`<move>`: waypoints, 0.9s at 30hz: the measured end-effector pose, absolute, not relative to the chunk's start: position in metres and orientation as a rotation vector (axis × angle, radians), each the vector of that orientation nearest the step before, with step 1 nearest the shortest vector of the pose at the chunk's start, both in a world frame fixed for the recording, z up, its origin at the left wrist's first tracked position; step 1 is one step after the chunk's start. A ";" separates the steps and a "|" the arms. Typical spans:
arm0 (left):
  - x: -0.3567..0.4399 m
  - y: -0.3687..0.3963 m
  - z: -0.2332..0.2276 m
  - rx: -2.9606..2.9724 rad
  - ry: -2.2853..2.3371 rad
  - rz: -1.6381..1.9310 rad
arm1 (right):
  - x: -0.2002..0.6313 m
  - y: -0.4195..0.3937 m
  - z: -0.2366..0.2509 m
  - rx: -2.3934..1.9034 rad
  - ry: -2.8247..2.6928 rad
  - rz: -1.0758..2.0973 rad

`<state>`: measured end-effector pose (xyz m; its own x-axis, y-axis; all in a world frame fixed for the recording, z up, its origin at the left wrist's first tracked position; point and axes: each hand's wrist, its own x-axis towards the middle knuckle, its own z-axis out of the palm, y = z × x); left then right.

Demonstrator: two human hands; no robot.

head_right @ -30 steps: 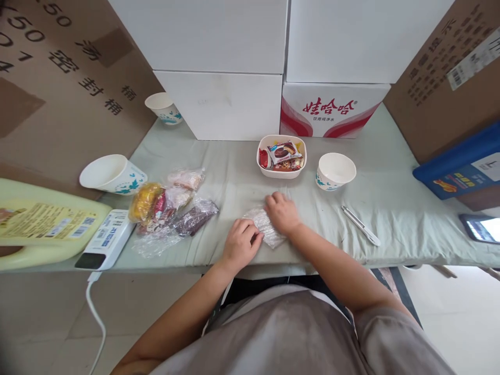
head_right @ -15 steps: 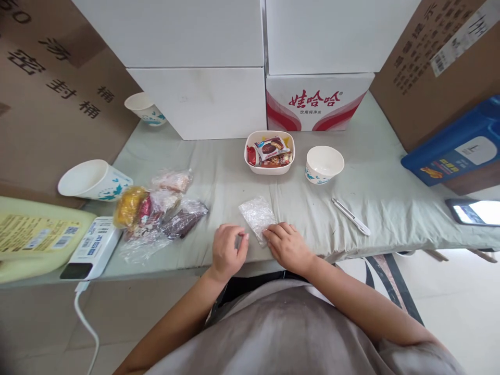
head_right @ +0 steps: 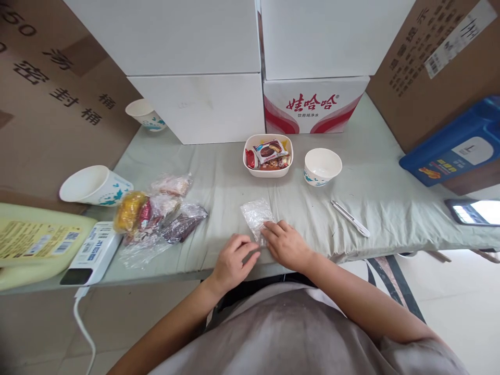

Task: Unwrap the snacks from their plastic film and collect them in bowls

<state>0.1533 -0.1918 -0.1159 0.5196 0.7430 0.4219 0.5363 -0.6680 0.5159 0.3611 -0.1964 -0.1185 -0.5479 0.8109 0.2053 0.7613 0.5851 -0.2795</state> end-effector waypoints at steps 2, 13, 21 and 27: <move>0.152 -0.181 -0.112 2.436 1.134 0.985 | 0.361 -0.202 -0.117 -1.289 -2.495 0.229; 0.166 -0.143 -0.129 2.617 1.018 0.737 | 0.366 -0.219 -0.118 -1.169 -2.493 0.117; 0.162 -0.143 -0.129 2.567 0.797 0.773 | 0.361 -0.223 -0.117 -1.026 -2.550 0.099; 0.158 -0.141 -0.127 2.491 0.669 0.701 | 0.359 -0.218 -0.111 -1.058 -2.546 0.216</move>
<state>0.1583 -0.1414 -0.1270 0.7513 0.5599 0.3494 0.3229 -0.7736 0.5453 0.3588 -0.2177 -0.1109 -0.6477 0.7084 0.2804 0.6510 0.7058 -0.2795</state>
